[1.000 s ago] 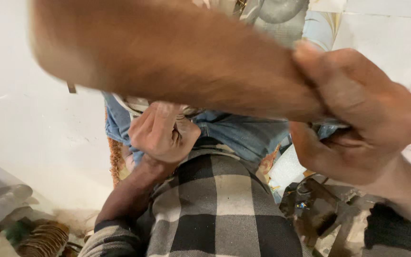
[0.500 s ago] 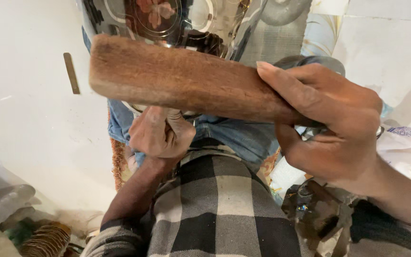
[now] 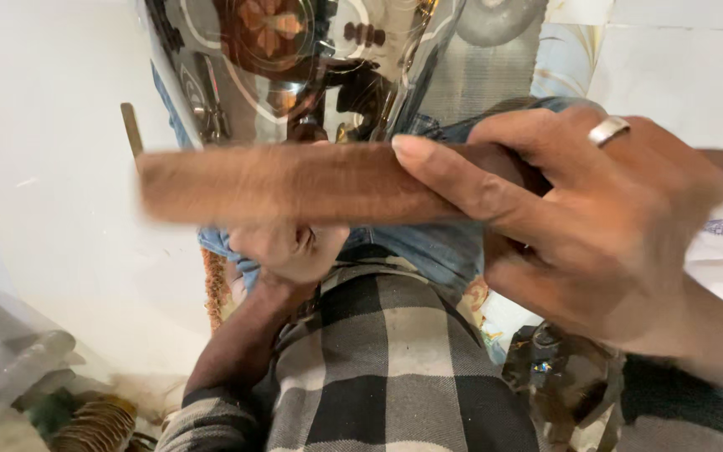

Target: The person holds a large, polished metal vase on their lap and repeatedly strikes its surface with a wooden mallet. They rotate the vase to work on different areas, using a small wooden tool to guide the strikes.

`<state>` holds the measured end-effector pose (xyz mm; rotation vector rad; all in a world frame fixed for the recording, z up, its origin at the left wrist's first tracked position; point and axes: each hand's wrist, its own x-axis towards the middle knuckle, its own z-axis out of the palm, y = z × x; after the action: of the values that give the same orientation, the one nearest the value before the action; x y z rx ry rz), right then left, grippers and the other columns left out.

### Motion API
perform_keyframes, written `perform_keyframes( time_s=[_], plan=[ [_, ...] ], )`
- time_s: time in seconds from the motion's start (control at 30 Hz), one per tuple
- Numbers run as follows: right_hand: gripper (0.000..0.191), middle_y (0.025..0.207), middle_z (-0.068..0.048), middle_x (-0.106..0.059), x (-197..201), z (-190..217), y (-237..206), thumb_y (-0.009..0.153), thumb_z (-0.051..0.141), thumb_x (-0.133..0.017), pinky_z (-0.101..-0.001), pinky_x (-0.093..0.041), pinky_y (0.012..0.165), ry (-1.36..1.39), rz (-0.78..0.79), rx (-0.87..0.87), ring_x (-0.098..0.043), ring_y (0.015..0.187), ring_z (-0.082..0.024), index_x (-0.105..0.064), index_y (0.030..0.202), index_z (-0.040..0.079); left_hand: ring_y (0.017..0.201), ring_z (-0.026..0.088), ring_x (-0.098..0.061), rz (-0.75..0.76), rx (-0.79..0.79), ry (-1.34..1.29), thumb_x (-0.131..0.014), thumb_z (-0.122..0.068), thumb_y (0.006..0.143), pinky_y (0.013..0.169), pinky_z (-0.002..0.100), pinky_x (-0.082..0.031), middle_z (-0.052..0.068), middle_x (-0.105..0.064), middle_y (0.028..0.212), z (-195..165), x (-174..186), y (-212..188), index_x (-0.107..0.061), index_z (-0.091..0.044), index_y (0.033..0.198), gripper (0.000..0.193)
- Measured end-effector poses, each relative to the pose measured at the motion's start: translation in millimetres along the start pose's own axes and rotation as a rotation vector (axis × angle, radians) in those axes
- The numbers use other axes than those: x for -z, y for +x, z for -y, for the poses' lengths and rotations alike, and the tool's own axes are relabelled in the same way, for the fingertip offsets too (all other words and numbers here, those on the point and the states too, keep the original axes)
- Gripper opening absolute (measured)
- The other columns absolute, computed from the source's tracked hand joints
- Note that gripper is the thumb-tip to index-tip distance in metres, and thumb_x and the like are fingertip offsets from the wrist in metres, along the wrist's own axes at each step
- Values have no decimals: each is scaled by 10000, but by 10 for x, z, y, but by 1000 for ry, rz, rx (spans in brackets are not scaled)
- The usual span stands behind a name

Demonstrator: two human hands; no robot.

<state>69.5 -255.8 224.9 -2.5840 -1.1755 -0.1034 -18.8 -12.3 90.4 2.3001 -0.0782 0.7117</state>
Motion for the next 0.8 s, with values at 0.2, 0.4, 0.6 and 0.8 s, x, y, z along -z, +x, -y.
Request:
perform_keyframes(
  time_s=[0.2, 0.4, 0.6, 0.8],
  plan=[
    [623, 1054, -75, -753, -405, -142, -122, 811, -61, -729, -277, -515, 602, 344, -79, -203, -615, 694, -144, -681, 1403, 128, 743, 163, -743, 375, -124, -31, -648, -7, 794, 547, 331, -566, 86, -777, 873, 119, 168, 306, -606, -28, 971, 183],
    [724, 1349, -120, -672, -1321, 233, -716, 797, -115, -715, -273, -451, 1132, 934, -379, -747, -611, 1252, -154, -515, 1490, -47, 702, 159, -761, 636, -234, -51, -624, 79, 905, 510, 295, -588, 133, -812, 1098, 202, 220, 651, -682, -40, 1289, 406],
    [716, 1225, -123, -679, -1570, 566, -1056, 831, -115, -749, -262, -516, 1003, 1063, -440, -944, -636, 1120, -122, -505, 1504, -82, 807, 193, -763, 781, -449, -47, -583, 89, 818, 523, 249, -579, 116, -789, 1053, 205, 231, 966, -687, -107, 1308, 538],
    [405, 1168, -126, -683, -1593, 816, -1192, 949, -103, -715, -333, -646, 835, 1215, -996, -875, -738, 935, -199, -552, 1306, -2, 379, 69, -411, 1031, -536, 24, -630, -2, 980, 334, 252, -361, 76, -750, 730, 136, 170, 1165, -717, -179, 1330, 402]
  ],
)
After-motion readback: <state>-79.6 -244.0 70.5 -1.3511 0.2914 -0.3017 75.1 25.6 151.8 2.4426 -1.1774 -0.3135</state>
